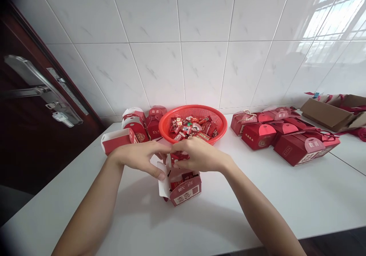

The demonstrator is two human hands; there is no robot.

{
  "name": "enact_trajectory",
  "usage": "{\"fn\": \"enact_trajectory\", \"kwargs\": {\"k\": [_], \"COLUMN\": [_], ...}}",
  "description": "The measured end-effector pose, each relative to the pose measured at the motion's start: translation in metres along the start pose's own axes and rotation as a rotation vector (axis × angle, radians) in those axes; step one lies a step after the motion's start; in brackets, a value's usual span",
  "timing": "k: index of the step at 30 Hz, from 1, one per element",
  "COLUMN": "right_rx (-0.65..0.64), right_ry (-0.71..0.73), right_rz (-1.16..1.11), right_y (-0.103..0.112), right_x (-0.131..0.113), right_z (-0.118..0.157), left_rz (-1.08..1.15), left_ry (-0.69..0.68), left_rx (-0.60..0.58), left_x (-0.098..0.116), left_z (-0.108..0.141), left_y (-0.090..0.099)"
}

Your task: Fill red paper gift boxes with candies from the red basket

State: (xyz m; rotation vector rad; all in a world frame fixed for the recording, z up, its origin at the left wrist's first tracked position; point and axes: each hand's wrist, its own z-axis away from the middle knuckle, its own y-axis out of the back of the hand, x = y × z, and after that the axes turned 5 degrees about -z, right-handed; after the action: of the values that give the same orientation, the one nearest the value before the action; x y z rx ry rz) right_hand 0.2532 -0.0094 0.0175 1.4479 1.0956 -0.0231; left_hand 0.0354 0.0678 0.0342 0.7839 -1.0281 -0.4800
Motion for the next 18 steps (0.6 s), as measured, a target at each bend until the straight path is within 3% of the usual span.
{"fn": "enact_trajectory", "kwargs": {"k": [6, 9, 14, 18], "right_rx": [-0.032, 0.014, 0.202, 0.446], "right_ry": [-0.008, -0.008, 0.064, 0.025], "right_rz": [0.048, 0.101, 0.016, -0.104], "right_y": [-0.007, -0.009, -0.016, -0.032], "right_x": [0.002, 0.006, 0.021, 0.031], "right_z": [0.001, 0.005, 0.023, 0.045], "left_rz": [-0.021, -0.042, -0.086, -0.11], "left_ry": [0.003, 0.024, 0.076, 0.134], "left_rx": [-0.012, -0.018, -0.03, -0.032], "left_x": [0.002, 0.001, -0.003, -0.004], "left_z": [0.001, 0.001, 0.0, 0.0], "left_y": [0.001, 0.001, 0.0, 0.0]}}
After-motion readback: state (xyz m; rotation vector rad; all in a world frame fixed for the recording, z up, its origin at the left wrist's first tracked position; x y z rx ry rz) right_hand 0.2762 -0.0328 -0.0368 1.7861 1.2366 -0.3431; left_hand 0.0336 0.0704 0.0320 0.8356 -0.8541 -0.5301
